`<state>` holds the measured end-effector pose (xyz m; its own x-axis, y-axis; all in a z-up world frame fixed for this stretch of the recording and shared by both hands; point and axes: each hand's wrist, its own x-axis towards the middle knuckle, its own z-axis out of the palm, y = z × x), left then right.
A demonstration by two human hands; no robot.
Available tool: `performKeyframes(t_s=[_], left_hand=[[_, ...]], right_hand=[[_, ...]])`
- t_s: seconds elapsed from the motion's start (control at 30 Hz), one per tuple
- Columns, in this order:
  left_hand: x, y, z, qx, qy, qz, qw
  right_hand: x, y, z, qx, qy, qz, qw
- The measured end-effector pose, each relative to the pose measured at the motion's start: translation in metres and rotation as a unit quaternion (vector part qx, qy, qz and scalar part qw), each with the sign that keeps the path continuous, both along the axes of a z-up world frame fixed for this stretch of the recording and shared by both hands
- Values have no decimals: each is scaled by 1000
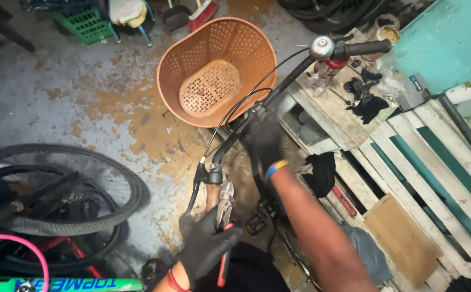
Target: The person is performing maintenance on a bicycle, including cutting cable ties with pliers and wiping the frame with a cloth.
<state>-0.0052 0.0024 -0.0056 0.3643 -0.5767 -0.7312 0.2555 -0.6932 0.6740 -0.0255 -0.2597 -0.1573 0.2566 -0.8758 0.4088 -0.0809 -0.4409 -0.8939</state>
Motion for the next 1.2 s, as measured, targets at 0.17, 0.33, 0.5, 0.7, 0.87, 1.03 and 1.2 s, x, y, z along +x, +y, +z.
performKeyframes(t_s=[0.17,0.33,0.5,0.7,0.87,1.03,1.2], left_hand=[[4,4,8,10,20,-9,1000],[5,5,-19,-162,104,39,980],[28,5,5,-168,180,35,968],[87,18,34,-242,261,8,935],[141,35,56,-347,278,-129,887],[185,57,30,-415,53,-259,871],[204,53,40,-307,-101,-259,910]], right_hand=[[-92,69,-162,-93,471,484,732],[-113,80,-123,-163,327,451,814],[-70,123,107,234,196,139,942],[-30,176,199,432,118,125,885],[6,209,180,344,58,268,898],[23,230,173,374,109,199,899],[50,240,190,483,-13,65,873]])
